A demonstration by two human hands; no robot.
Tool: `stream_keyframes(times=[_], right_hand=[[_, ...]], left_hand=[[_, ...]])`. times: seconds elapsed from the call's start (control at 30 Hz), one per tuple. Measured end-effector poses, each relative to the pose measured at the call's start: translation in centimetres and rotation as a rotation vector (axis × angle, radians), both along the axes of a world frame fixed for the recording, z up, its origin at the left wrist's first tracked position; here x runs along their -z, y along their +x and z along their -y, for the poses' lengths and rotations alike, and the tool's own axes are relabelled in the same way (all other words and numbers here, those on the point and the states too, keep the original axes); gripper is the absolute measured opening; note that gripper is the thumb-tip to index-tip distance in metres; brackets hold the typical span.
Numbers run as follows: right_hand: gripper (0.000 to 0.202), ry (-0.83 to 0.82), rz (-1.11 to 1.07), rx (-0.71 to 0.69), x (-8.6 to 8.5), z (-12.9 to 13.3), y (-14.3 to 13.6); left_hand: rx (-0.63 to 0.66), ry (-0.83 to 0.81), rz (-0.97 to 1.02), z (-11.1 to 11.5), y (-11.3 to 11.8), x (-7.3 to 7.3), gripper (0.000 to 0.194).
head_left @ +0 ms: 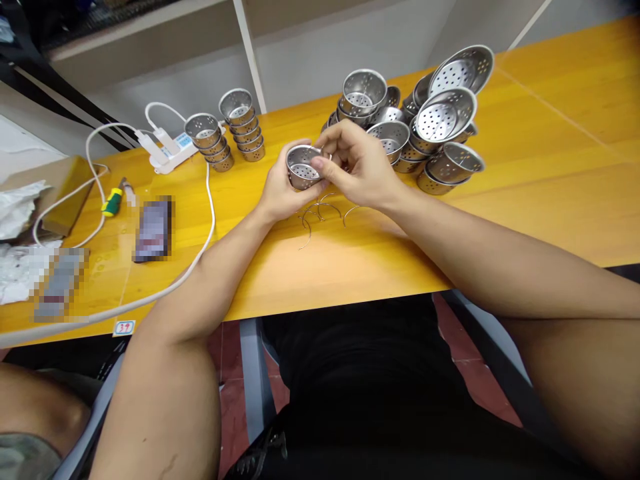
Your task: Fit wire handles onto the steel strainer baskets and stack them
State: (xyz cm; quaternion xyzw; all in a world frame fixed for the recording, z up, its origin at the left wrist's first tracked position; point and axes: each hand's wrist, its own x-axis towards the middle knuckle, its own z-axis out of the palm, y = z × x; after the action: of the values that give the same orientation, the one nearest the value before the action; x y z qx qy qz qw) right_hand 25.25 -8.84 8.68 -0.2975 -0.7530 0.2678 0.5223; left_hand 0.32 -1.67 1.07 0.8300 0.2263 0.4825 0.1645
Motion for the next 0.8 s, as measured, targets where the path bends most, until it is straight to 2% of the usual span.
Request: stream_keyframes(times=[0.17, 0.4, 0.8], right_hand=[[0.053, 0.121, 0.106, 0.084, -0.8, 0.3, 1.0], [0.039, 0.249, 0.234, 0.08, -1.2, 0.6, 1.1], [0.044, 0.271, 0.322, 0.048, -2.0, 1.0, 1.6]], left_hand=[[-0.044, 0.001, 0.01, -1.1, -0.5, 0.7, 0.113], [-0.056, 0.037, 0.068, -0.9, -0.6, 0.3, 0.11], [-0.089, 0.041, 0.049, 0.0, -0.4, -0.8, 0.11]])
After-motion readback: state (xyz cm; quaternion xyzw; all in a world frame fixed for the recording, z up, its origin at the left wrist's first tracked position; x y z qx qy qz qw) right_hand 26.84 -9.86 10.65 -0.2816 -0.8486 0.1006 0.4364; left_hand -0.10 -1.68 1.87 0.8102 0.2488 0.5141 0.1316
